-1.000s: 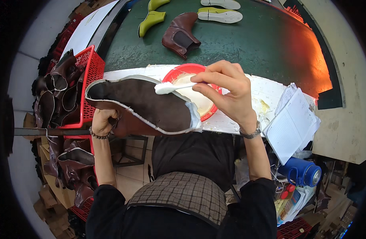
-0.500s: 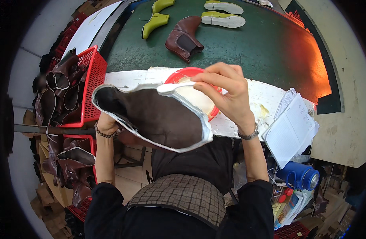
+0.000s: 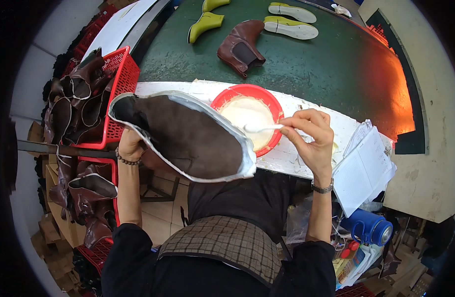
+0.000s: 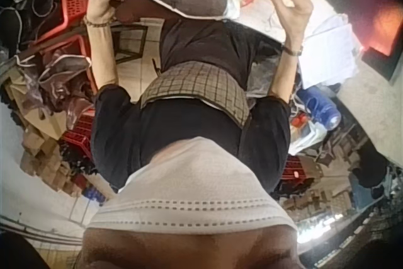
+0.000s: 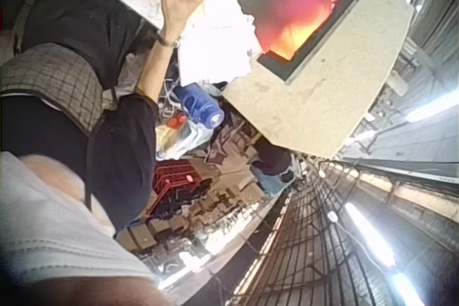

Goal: The recorder uses a brush to apply a white adhesive liquid to the inner edges of leather boot uppers before placing them onto a conveyor belt for drying.

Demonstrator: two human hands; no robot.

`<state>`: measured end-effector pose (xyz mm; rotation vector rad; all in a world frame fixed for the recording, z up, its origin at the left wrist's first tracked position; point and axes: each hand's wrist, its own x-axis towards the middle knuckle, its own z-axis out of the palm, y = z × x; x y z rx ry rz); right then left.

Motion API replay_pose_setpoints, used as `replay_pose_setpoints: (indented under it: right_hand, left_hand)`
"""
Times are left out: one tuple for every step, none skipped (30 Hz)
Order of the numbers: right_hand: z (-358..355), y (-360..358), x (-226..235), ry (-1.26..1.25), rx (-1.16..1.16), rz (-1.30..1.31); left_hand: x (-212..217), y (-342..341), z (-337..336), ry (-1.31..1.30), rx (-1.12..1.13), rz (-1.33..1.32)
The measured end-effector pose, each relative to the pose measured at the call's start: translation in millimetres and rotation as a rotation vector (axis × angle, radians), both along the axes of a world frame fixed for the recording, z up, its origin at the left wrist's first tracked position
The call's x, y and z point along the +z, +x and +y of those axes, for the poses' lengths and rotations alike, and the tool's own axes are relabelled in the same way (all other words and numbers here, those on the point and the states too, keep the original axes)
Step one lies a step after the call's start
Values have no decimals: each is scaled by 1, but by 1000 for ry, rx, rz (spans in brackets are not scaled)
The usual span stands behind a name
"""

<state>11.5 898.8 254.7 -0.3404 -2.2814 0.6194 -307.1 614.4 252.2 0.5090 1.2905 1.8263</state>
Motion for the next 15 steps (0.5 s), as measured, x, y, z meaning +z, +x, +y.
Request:
replay_pose_setpoints:
  right_hand:
    - [-1,-2,-4,-192,-51,18]
    - [-1,-4,-6,-385,-102,38]
    - [0,-10,-7,-392,-110,89]
    - [0,-14,-5,-393,-108,92]
    - [-1,-18,0,-330,-92,104]
    - [-3,-23,5,-268,-77,114]
    - [-5,-29,10,-233,-25,113]
    - [-6,-36,14,-235,-24,114]
    - [-7,-44,19,-190,51,125]
    - [-9,-50,25,-145,126,136]
    - [-11,-52,31,-146,157,74]
    - [-12,-54,34,-144,156,79]
    - [-11,-57,37,-115,169,83]
    - [-9,-59,39,-87,182,87]
    - [-7,-62,41,-29,166,85]
  left_hand:
    - [-1,0,1,0,-4,-2]
    - [-2,0,2,-63,-38,42]
    - [-1,-1,2,-126,-65,90]
    - [-1,-2,2,-189,-92,138]
    - [-1,-4,2,-226,-183,116]
    - [0,-1,3,-228,-182,118]
    - [1,5,5,-259,-214,82]
    - [1,11,9,-289,-245,46]
    - [1,15,13,-290,-245,47]
    - [1,20,17,-288,-298,28]
    - [1,23,20,-286,-350,7]
    - [1,26,24,-282,-403,-8]
    - [-1,27,28,-293,-477,5]
    - [1,31,31,-293,-477,9]
    - [8,38,34,-310,-485,-19]
